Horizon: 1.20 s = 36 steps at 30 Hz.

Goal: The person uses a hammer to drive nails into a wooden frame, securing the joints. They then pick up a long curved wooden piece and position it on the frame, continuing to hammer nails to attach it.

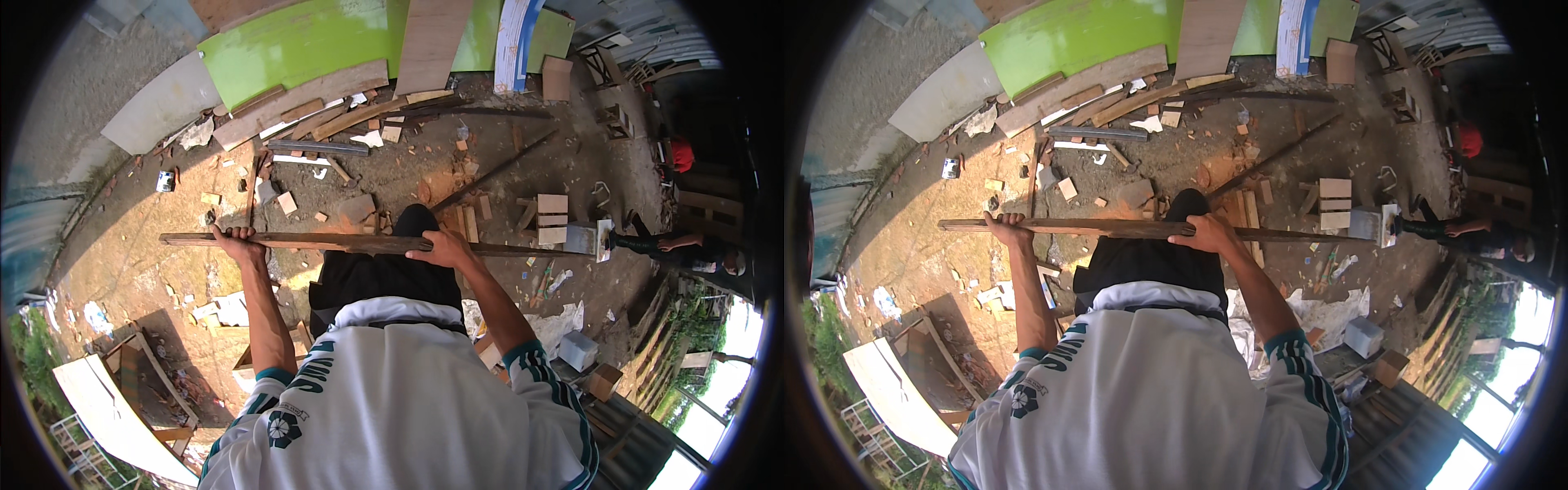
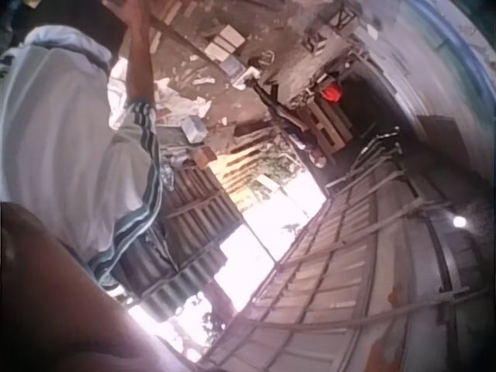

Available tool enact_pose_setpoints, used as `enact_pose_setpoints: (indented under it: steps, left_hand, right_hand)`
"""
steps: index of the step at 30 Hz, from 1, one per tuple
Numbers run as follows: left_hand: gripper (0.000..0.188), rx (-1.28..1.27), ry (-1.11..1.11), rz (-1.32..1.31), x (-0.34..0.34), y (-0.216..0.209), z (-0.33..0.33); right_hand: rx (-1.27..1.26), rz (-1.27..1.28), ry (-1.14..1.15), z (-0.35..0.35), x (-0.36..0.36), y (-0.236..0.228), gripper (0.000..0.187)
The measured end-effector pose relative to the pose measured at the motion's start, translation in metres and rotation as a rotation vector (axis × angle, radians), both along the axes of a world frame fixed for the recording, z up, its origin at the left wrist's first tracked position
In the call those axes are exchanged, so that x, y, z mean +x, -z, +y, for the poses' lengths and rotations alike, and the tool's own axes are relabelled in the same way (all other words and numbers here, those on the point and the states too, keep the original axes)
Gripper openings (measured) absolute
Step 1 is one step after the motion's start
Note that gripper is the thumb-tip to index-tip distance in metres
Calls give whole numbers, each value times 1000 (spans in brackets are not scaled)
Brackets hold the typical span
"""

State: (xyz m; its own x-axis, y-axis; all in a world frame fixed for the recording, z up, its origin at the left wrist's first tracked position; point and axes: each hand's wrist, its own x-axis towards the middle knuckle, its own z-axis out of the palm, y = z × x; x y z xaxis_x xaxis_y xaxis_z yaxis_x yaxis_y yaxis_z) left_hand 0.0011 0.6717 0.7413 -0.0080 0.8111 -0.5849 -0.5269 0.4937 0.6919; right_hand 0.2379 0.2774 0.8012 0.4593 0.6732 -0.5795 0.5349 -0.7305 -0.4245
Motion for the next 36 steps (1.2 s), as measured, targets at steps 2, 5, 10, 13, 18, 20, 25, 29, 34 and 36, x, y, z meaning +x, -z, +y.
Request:
enact_pose_setpoints:
  steps: [2, 5, 10, 13, 18, 20, 25, 29, 34, 36]
  left_hand:
    - [51, -1, -38, 18, 4, -1, -1]
    - [51, -4, -56, 28, 12, -5, -8]
    - [49, -13, -127, 91, 43, -1, -31]
    - [50, -18, -107, 48, 89, 5, -39]
    - [42, -10, -57, 115, 196, 1, -77]
    - [41, 30, -66, 133, 227, -2, -98]
    - [40, 8, -28, 140, 266, 12, -125]
    - [44, 10, -7, 203, 281, 22, -142]
    - [81, -85, 46, 256, 294, 47, -140]
    - [91, -131, 257, 266, 306, 47, -146]
  right_hand:
    - [8, 28, -13, 3, 9, 1, 74]
    - [33, 45, -36, 3, 30, 4, 75]
    - [10, 81, -56, -18, 77, 25, 76]
    - [13, 78, -65, -27, 125, 29, 77]
    - [64, 86, -52, -70, 212, 53, 77]
    - [58, 89, -68, -84, 247, 58, 75]
    - [159, 118, -49, -114, 305, 69, 72]
    - [157, 67, -69, -119, 334, 65, 78]
    - [185, -51, -48, -120, 349, 87, 74]
    - [174, -78, -11, -118, 352, 102, 69]
